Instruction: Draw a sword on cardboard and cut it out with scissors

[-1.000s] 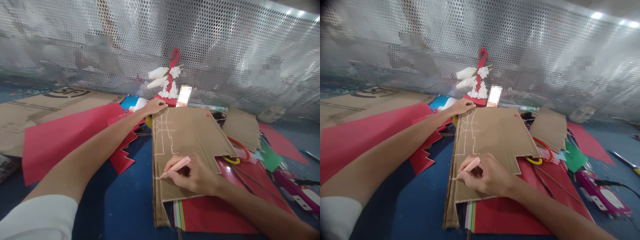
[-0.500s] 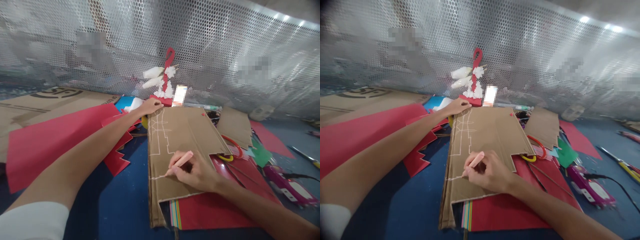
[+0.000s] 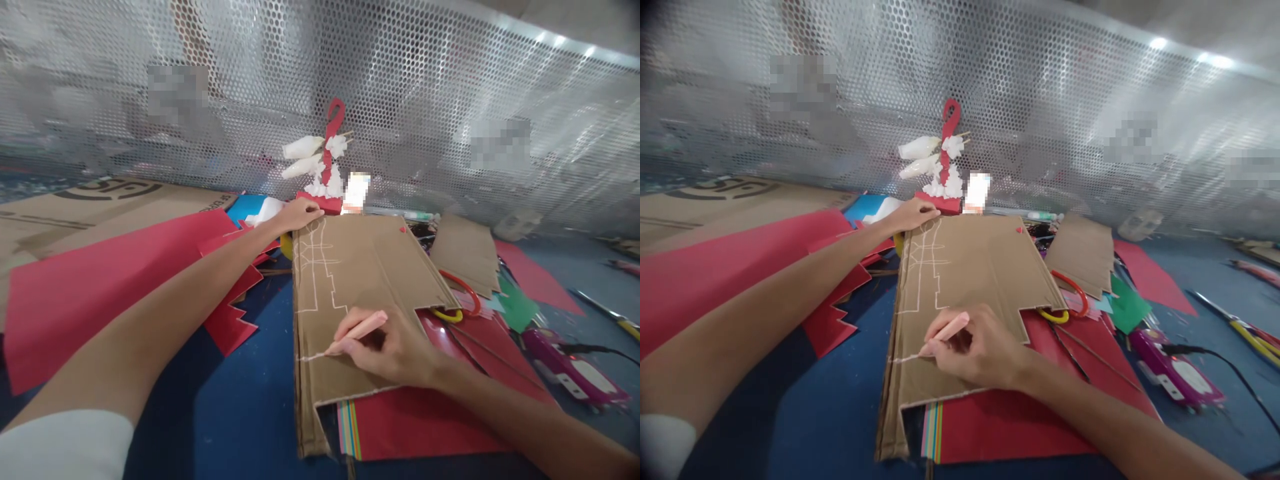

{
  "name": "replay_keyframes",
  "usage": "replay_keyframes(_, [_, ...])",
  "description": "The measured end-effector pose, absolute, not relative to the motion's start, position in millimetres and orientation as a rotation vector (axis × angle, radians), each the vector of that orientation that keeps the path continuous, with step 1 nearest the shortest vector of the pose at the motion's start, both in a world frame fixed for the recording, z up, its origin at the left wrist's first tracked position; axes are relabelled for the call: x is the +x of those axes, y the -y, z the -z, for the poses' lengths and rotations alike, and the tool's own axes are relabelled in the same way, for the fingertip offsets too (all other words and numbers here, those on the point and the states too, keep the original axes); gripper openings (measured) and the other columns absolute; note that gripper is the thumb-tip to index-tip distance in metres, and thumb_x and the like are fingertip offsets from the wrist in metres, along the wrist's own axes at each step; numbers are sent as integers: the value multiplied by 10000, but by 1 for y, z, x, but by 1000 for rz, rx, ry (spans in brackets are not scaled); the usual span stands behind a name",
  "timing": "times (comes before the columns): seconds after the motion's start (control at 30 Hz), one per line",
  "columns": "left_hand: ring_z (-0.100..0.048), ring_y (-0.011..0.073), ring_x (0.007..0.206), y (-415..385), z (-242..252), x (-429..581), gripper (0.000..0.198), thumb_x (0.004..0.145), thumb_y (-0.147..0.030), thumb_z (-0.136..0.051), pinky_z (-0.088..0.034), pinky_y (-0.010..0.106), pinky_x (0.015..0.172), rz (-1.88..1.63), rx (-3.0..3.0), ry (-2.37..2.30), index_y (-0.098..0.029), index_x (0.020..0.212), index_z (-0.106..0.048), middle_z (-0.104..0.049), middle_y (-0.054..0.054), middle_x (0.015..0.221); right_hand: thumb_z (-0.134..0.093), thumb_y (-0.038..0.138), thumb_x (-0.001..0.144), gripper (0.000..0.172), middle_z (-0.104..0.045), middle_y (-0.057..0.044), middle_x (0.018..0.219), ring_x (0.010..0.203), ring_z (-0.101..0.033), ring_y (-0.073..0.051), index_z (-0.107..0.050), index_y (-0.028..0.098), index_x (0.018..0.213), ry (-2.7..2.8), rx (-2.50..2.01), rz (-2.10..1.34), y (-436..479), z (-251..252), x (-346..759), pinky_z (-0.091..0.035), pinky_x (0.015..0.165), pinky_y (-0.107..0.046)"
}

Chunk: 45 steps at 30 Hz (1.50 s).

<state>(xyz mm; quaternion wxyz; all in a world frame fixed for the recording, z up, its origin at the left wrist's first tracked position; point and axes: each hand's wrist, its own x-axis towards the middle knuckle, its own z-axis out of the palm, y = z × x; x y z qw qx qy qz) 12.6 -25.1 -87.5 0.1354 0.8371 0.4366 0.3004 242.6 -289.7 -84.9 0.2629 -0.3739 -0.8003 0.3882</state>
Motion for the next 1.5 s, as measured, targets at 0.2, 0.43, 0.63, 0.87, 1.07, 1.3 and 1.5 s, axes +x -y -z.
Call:
replay_keyframes(0.2, [-528, 148, 651, 25, 88, 12, 331, 903, -430, -545, -340, 310, 646, -881, 2418, -1245, -195, 694, -650, -615, 12, 661, -619, 205, 859, 122, -700, -6, 728, 622, -625, -120, -676, 177, 754, 2051, -1054, -1019, 291, 84, 263, -438, 550, -213])
replay_keyframes(0.43, [-515, 146, 643, 28, 84, 13, 333, 894, -432, -543, -340, 303, 640, -889, 2424, -1229, -195, 679, -635, -611, 9, 637, -626, 229, 867, 131, -690, -6, 700, 563, -577, -108, -671, 176, 755, 2032, -1079, -1042, 291, 88, 264, -390, 503, -209])
replay_keyframes(0.63, [-447, 134, 601, 32, 81, 14, 355, 883, -439, -552, -284, 305, 601, -904, 2434, -1224, -201, 619, -565, -536, -13, 587, -609, 256, 888, 178, -691, -17, 734, 598, -614, -114, -624, 179, 729, 1941, -1011, -1050, 287, 93, 269, -433, 533, -211])
replay_keyframes(0.87, [-532, 152, 650, 29, 84, 11, 333, 894, -446, -540, -339, 299, 636, -887, 2419, -1235, -198, 697, -641, -648, 16, 695, -611, 184, 855, 85, -721, -4, 708, 607, -650, -121, -611, 183, 770, 1946, -1026, -1093, 288, 89, 267, -436, 541, -199])
replay_keyframes(1.07, [-528, 158, 653, 26, 86, 11, 334, 885, -458, -544, -326, 295, 625, -896, 2412, -1243, -209, 678, -626, -617, 6, 660, -611, 177, 841, 71, -733, -9, 717, 613, -654, -129, -615, 183, 771, 1928, -1028, -1113, 288, 90, 266, -443, 551, -206])
replay_keyframes(1.3, [-502, 167, 645, 31, 81, 10, 360, 868, -469, -550, -311, 306, 614, -887, 2371, -1218, -210, 621, -587, -580, 5, 633, -645, 264, 899, 139, -683, -12, 704, 581, -596, -111, -642, 176, 792, 1789, -942, -1122, 283, 96, 273, -429, 520, -203])
replay_keyframes(1.5, [-581, 187, 715, 29, 68, -1, 316, 761, -495, -677, -400, 288, 670, -808, 2236, -1153, -186, 729, -730, -701, 30, 744, -683, 399, 945, 244, -667, -21, 735, 440, -431, -59, -745, 174, 871, 1482, -952, -795, 262, 77, 302, -309, 375, -196])
